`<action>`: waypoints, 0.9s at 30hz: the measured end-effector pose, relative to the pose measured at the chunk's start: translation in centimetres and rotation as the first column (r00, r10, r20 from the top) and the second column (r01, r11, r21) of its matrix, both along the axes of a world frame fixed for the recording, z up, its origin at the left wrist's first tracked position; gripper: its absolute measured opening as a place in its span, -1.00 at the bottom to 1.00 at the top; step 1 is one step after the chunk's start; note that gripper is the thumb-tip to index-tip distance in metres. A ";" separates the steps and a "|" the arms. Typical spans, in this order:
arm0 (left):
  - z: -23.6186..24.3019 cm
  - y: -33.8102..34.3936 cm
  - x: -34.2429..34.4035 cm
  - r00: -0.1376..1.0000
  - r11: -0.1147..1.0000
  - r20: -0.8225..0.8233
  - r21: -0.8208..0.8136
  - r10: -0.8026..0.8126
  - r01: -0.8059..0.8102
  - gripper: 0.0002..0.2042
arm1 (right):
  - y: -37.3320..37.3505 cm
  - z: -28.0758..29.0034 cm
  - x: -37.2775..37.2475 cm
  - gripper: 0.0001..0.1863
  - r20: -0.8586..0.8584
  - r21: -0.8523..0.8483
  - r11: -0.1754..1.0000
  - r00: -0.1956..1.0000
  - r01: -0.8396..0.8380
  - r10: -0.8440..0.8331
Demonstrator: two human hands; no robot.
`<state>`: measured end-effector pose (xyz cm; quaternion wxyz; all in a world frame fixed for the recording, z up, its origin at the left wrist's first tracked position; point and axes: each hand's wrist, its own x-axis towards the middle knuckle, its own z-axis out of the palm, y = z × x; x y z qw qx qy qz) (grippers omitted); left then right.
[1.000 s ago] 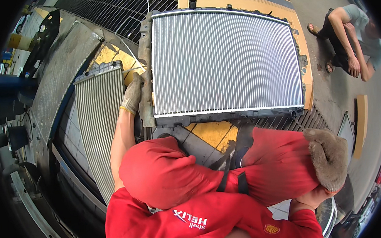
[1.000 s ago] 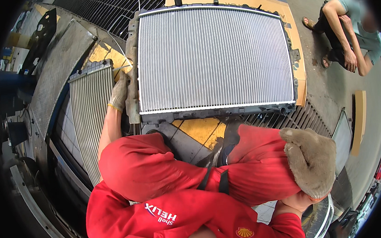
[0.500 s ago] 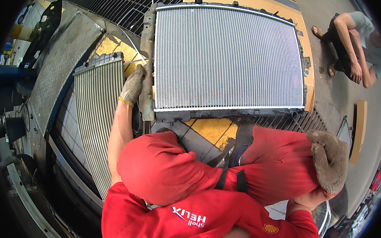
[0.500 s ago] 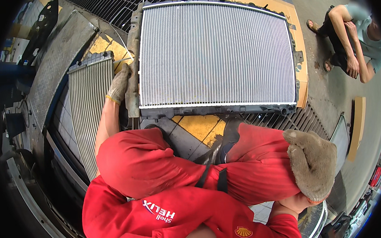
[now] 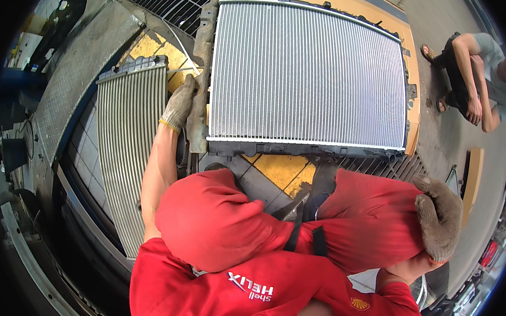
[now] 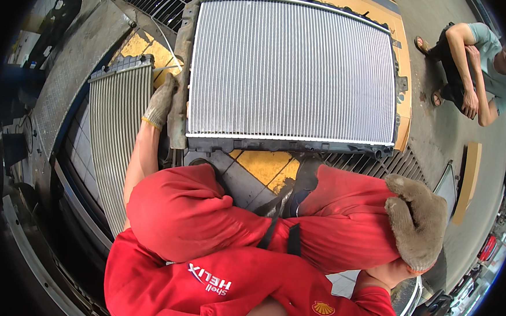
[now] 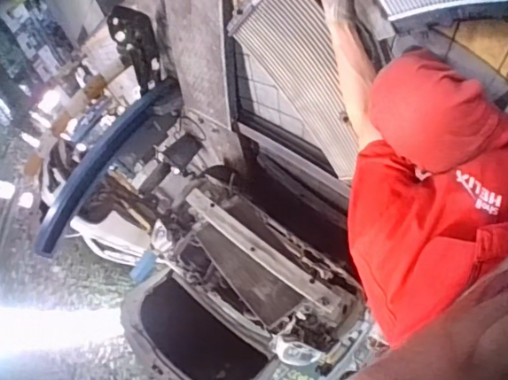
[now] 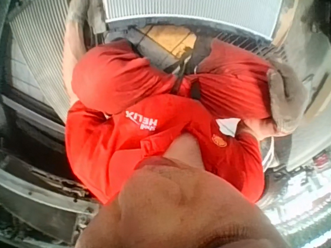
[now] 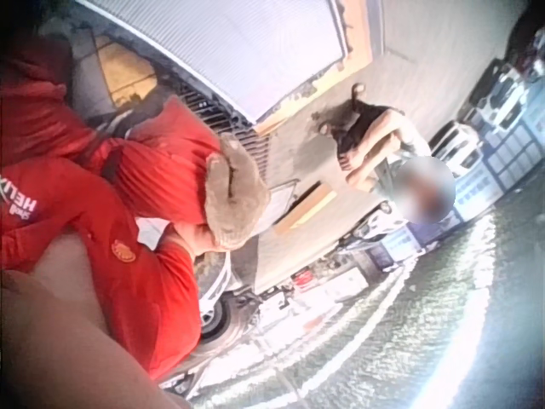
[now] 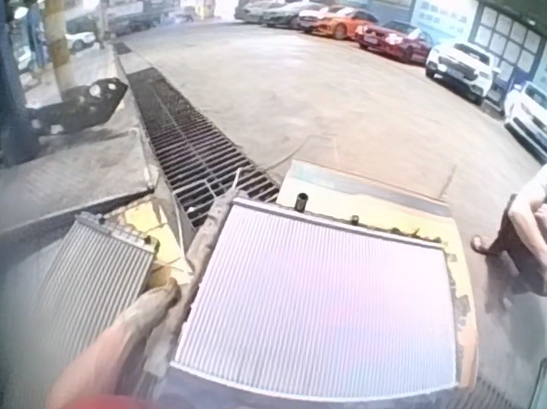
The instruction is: The person removes a car radiator from a cardboard box and positions it into the front of a vehicle. They align the radiator with the mounting points and adjust its placement while another person assists by holding the unit steady.
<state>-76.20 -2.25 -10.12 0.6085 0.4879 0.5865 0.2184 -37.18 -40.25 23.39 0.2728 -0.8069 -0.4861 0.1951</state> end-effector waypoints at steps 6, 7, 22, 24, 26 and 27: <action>-0.4 0.0 -0.1 0.996 0.999 0.087 -0.040 0.006 -0.003 -0.14 | 1.5 0.9 1.7 -0.78 -0.210 -0.223 0.974 0.974 0.034 -0.082; -0.4 0.2 -0.1 0.998 0.999 0.062 -0.047 0.006 -0.003 -0.18 | 2.0 0.9 2.1 -0.78 -0.222 -0.225 0.973 0.971 0.042 -0.094; -1.1 -0.5 -0.3 0.943 0.985 0.282 0.055 -0.175 0.166 -0.34 | 34.1 -4.5 -1.9 -0.63 -0.102 -0.226 0.879 0.907 -0.420 0.408; -0.5 -0.6 -0.2 0.952 0.984 0.251 0.082 -0.176 0.160 -0.34 | 40.7 -5.7 -3.0 -0.56 0.022 -0.266 0.889 0.920 -0.372 0.392; 0.2 -0.9 -0.2 0.965 0.985 0.200 0.021 -0.171 0.171 -0.31 | 47.2 -7.2 -4.2 -0.51 0.085 -0.229 0.839 0.849 -0.493 0.522; 0.5 -1.0 -0.1 0.972 0.986 0.167 0.011 -0.164 0.165 -0.33 | 50.4 -8.2 -5.0 -0.51 0.155 -0.201 0.812 0.800 -0.549 0.579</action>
